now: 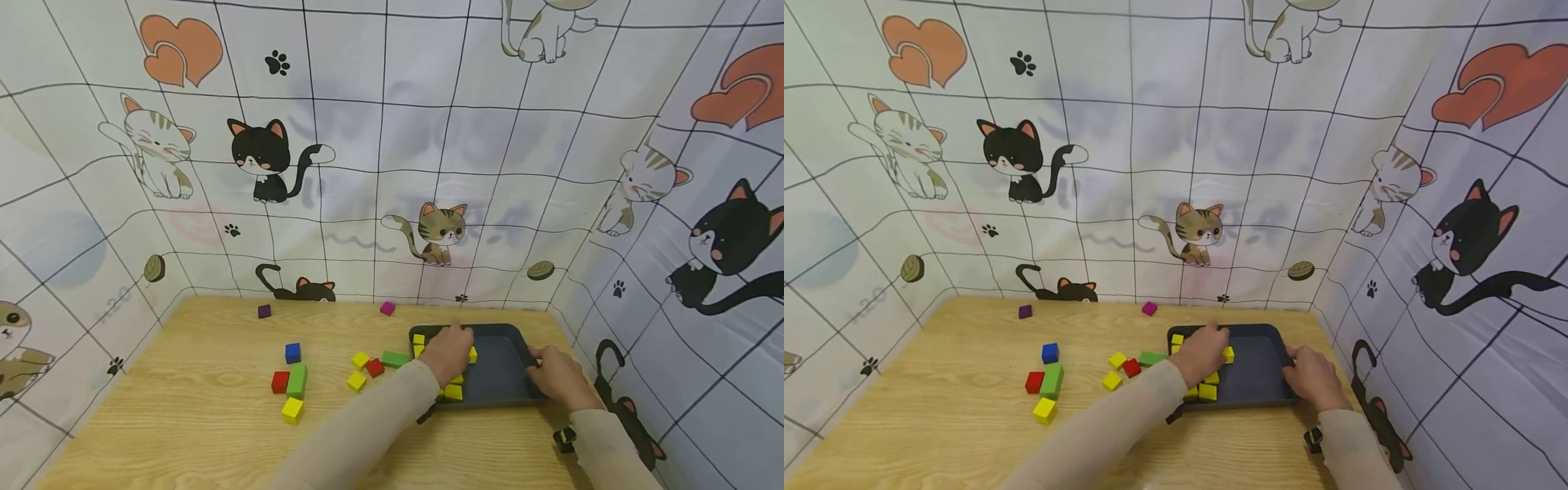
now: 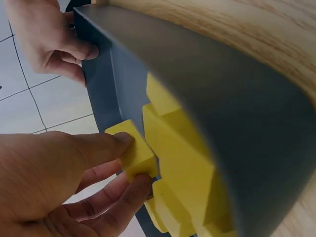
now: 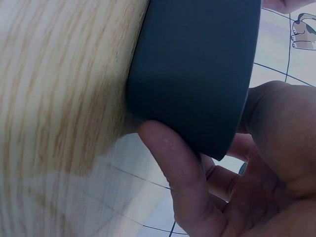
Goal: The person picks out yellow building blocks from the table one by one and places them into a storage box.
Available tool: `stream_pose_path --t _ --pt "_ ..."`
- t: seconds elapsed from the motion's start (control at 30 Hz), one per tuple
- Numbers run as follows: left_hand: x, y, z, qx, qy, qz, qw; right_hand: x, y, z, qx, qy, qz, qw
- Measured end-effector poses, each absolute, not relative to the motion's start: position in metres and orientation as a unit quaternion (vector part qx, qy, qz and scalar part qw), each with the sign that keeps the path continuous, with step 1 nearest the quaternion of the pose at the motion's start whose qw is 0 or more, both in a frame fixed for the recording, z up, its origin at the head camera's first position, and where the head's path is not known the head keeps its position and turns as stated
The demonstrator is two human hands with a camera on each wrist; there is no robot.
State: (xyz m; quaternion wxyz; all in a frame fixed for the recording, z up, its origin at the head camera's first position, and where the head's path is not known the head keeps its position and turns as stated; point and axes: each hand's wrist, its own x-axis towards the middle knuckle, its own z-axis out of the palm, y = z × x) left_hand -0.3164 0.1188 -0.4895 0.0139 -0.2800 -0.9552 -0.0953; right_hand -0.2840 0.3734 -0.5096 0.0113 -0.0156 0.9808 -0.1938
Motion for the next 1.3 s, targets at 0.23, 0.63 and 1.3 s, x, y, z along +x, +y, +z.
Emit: stream_pose_path --t 0.23,0.63,1.3 --pt "-0.315 0.112 -0.488 -0.286 -0.952 -0.111 0.012 -0.284 0.370 -0.506 -0.015 0.981 -0.191 0.011" --pt "-0.309 0.084 -0.472 -0.293 -0.941 -0.166 0.016 -0.283 0.373 -0.505 -0.013 0.981 -0.192 0.013" --pt "-0.302 -0.038 -0.478 -0.244 -0.943 -0.211 0.080 -0.283 0.372 -0.511 -0.016 0.978 -0.208 0.002"
